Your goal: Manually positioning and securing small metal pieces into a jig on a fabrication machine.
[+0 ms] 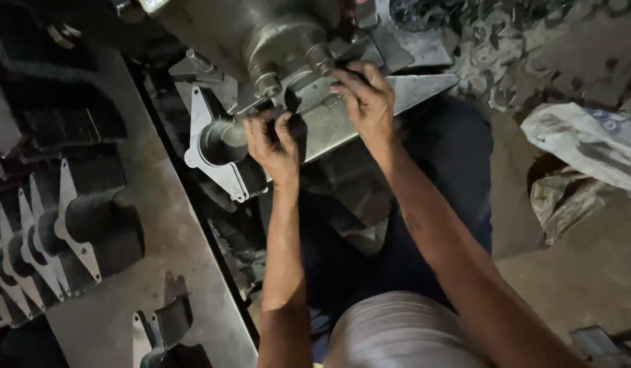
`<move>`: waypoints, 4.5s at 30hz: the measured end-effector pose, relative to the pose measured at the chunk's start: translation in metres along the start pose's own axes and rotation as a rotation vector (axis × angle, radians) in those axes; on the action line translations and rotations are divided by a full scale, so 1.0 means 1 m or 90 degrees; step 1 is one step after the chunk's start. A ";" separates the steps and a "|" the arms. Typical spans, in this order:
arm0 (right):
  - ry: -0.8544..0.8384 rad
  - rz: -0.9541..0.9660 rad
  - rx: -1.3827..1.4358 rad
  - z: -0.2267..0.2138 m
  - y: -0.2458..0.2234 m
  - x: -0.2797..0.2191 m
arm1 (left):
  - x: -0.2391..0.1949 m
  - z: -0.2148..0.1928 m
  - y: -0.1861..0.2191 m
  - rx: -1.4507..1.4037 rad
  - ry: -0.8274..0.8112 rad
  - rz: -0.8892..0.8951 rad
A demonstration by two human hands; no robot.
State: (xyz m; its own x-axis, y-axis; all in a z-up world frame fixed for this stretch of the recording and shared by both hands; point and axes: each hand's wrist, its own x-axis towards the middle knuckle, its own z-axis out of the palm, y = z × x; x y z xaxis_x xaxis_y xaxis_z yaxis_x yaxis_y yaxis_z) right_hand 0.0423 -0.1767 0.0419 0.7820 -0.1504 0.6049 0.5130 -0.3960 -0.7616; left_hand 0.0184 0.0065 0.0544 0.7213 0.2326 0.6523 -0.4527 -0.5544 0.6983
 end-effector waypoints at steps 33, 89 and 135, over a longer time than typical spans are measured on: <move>-0.485 0.560 0.315 -0.007 -0.046 -0.050 | -0.020 -0.121 -0.024 -0.001 -0.078 -0.384; -0.393 0.379 0.510 -0.041 -0.060 -0.016 | -0.022 0.010 -0.010 -0.314 -0.122 -0.356; -0.102 0.028 0.021 -0.019 -0.018 -0.013 | -0.012 -0.007 0.018 -0.139 -0.038 -0.198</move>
State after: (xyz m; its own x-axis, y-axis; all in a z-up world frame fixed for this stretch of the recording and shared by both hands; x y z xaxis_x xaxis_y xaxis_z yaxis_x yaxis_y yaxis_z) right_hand 0.0166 -0.1845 0.0524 0.8492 -0.0203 0.5277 0.4858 -0.3620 -0.7956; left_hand -0.0019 -0.0010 0.0608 0.8682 0.3129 0.3852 -0.3035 -0.2794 0.9110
